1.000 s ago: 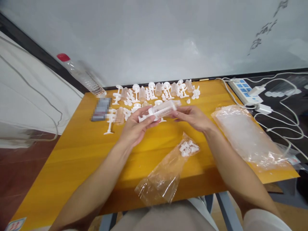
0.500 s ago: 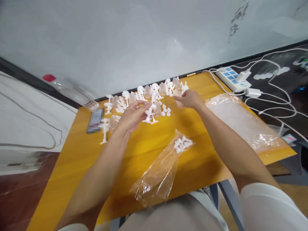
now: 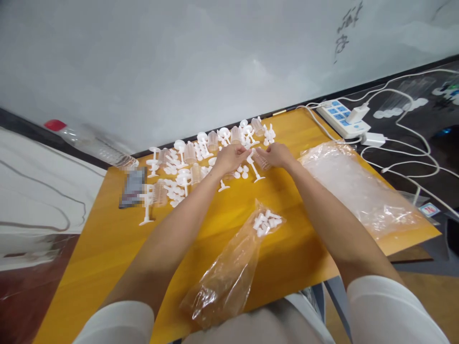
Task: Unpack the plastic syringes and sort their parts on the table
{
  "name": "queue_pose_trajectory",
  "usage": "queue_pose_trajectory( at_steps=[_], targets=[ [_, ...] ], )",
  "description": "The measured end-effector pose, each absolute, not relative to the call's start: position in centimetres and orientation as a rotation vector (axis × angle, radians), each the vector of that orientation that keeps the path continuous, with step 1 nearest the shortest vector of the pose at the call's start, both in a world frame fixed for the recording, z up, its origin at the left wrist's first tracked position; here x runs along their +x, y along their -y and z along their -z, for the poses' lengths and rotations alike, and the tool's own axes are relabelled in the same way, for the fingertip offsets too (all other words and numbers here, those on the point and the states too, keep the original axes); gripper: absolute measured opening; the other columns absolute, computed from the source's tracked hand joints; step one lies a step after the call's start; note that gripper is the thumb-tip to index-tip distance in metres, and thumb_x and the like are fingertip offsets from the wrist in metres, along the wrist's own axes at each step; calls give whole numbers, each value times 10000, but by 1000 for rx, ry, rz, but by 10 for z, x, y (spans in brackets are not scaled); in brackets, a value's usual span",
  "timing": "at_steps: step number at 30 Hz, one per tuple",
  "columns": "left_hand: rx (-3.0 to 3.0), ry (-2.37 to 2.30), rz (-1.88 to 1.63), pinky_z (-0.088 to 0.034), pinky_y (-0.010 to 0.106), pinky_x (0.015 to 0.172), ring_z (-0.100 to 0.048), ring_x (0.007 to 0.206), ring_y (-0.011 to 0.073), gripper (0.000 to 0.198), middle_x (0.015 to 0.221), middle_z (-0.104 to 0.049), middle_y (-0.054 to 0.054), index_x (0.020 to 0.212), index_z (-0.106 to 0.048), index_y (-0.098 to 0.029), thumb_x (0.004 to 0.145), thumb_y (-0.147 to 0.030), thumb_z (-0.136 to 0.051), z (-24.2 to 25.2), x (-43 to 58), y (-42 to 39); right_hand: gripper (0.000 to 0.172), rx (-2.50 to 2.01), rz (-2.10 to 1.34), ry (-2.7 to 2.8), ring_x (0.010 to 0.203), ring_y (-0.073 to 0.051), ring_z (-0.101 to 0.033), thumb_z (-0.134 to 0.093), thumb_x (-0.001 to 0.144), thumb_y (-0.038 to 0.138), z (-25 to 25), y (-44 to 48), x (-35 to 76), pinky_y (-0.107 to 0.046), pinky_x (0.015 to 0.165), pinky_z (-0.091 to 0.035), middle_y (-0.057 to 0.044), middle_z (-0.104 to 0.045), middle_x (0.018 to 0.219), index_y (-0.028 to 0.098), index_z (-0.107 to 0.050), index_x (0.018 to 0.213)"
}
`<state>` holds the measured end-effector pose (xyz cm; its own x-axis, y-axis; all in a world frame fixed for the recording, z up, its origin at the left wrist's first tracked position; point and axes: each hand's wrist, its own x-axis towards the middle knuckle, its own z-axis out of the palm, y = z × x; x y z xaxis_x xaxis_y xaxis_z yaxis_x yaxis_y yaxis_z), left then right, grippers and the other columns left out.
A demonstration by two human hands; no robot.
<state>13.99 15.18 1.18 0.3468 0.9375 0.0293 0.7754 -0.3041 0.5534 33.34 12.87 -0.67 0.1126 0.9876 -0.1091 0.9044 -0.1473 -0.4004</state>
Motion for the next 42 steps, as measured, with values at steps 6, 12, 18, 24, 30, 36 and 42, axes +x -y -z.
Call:
queue_pose_trajectory(
  at_steps=[6, 12, 18, 24, 30, 36, 42],
  targets=[
    [2164, -1493, -455, -463, 356, 887, -676, 958, 242, 280, 934, -763, 60, 923, -753, -215, 963, -442, -594, 3, 139, -167, 632, -2102, -498, 1680, 1080, -279, -697, -575, 950, 587, 16, -138, 325, -308, 910, -485, -156, -743, 1188, 132, -654, 1382],
    [2266, -1493, -446, -443, 410, 975, -676, 1057, 286, 322, 1038, -778, 95, 1008, -763, -212, 978, -466, -568, 2, 142, -170, 547, -2092, -577, 1670, 1087, -265, -702, -579, 949, 533, 16, -140, 322, -303, 960, -484, -143, -751, 1178, 151, -719, 1315],
    [2236, -1520, -446, -441, 416, 1011, -674, 1103, 282, 295, 1075, -788, 83, 1086, -758, -220, 975, -417, -568, -4, 135, -167, 550, -2113, -599, 1645, 1047, -262, -709, -568, 952, 540, 12, -139, 325, -310, 937, -493, -144, -759, 1140, 152, -719, 1312],
    [2193, -1503, -453, -466, 379, 968, -694, 1081, 271, 248, 1086, -793, 77, 1093, -757, -223, 950, -354, -604, -1, 130, -169, 502, -2081, -613, 1685, 945, -229, -722, -558, 959, 524, 10, -140, 322, -272, 848, -503, -111, -774, 1056, 167, -756, 1251],
    [2167, -1515, -464, -456, 391, 981, -690, 1086, 272, 230, 1112, -786, 89, 1073, -754, -205, 933, -349, -641, 3, 134, -170, 485, -2093, -606, 1703, 876, -223, -714, -560, 958, 519, 9, -142, 322, -267, 776, -491, -97, -774, 981, 147, -776, 1182],
    [2153, -1532, -500, -434, 402, 1023, -679, 1124, 272, 231, 1131, -776, 110, 1081, -750, -204, 939, -355, -647, 3, 136, -168, 447, -2122, -596, 1719, 782, -208, -690, -542, 967, 519, 5, -141, 324, -253, 685, -452, -72, -751, 815, 150, -793, 957],
    [2150, -1525, -515, -462, 395, 1008, -697, 1091, 272, 260, 1096, -792, 85, 1077, -758, -208, 920, -386, -652, 0, 133, -167, 490, -2151, -562, 1736, 773, -228, -694, -491, 996, 532, 2, -140, 323, -275, 694, -448, -86, -729, 728, 157, -787, 887]
  ],
)
